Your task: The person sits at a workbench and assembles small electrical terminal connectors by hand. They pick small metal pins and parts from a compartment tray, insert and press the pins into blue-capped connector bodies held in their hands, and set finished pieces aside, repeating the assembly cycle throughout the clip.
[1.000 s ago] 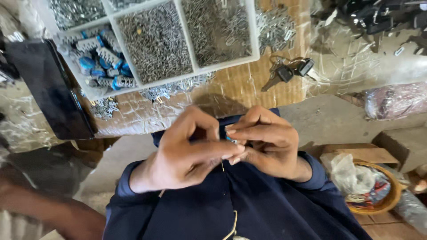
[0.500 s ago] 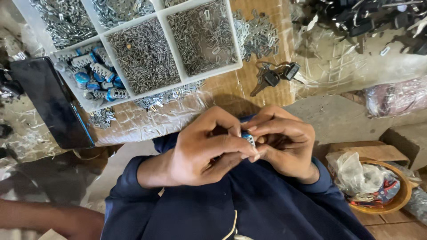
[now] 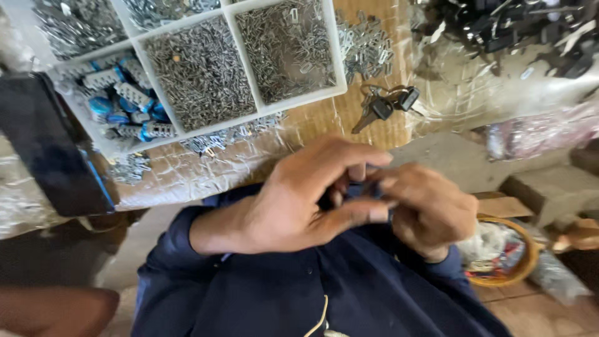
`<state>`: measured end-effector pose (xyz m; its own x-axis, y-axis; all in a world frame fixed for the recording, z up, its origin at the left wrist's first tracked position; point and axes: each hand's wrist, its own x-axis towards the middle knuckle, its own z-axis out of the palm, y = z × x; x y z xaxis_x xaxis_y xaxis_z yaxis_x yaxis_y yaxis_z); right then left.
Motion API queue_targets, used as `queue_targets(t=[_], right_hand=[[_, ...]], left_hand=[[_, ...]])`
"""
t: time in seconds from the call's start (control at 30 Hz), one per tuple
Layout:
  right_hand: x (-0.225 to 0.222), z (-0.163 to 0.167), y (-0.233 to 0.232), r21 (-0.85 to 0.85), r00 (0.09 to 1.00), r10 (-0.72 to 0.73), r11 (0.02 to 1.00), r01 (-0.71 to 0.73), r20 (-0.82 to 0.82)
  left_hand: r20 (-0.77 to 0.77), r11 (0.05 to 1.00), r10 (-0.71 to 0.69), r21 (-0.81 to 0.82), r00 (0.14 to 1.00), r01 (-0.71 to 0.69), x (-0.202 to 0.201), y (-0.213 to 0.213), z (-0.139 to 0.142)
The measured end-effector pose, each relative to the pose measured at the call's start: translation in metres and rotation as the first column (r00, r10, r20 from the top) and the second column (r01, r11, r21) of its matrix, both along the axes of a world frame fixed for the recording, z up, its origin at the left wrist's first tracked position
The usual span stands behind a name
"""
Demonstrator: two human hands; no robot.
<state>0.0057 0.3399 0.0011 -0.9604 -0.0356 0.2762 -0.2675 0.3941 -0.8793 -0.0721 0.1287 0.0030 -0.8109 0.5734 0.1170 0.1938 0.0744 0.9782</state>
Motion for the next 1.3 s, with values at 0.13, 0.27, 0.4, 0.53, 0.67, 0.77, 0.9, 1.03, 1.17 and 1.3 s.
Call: queue_targets(t=[0.13, 0.27, 0.4, 0.53, 0.67, 0.77, 0.9, 1.03, 1.17, 1.3], right_hand=[[0.007, -0.019, 0.008, 0.039, 0.924, -0.380, 0.923, 0.382, -0.052], [0.010, -0.038, 0.039, 0.046, 0.876, -0.424, 0.894, 0.445, -0.228], [-0.007, -0.045, 0.041, -0.123, 0.880, -0.424, 0.906, 0.406, -0.215], [-0.041, -0.040, -0.005, -0.286, 0.969, -0.060, 0.958, -0.012, -0.242], [-0.033, -0.033, -0.087, -0.322, 0.978, 0.210, 0.927, -0.194, 0.014], [-0.039, -0.027, -0.115, -0.357, 0.932, 0.360, 0.875, -0.327, 0.028], [-0.049, -0.018, -0.129, -0.304, 0.915, 0.395, 0.884, -0.354, 0.084], [-0.048, -0.023, -0.126, -0.304, 0.922, 0.386, 0.882, -0.361, 0.025], [-0.032, -0.037, -0.116, -0.379, 0.944, 0.331, 0.873, -0.308, -0.004], [-0.031, -0.036, -0.104, -0.368, 0.955, 0.293, 0.883, -0.292, -0.055]], left_hand=[[-0.615, 0.832, 0.051, -0.410, 0.787, -0.374, -0.008, 0.030, -0.006], [-0.588, 0.762, -0.031, -0.537, 0.808, -0.361, -0.013, 0.046, -0.005], [-0.499, 0.939, 0.139, -0.208, 0.856, -0.273, -0.015, 0.022, -0.004], [0.431, 0.790, -0.052, 0.570, 0.901, -0.227, 0.004, -0.064, -0.001], [0.221, 0.839, 0.335, 0.373, 0.916, -0.397, 0.033, -0.105, -0.005], [0.134, 0.770, 0.566, 0.268, 0.814, -0.579, 0.054, -0.119, -0.010], [0.162, 0.725, 0.637, 0.207, 0.754, -0.657, 0.066, -0.121, -0.015], [0.085, 0.715, 0.668, 0.199, 0.739, -0.670, 0.065, -0.108, -0.015], [0.096, 0.742, 0.623, 0.244, 0.777, -0.625, 0.054, -0.092, -0.006], [-0.087, 0.893, 0.366, 0.313, 0.927, -0.323, 0.035, -0.102, 0.009]])
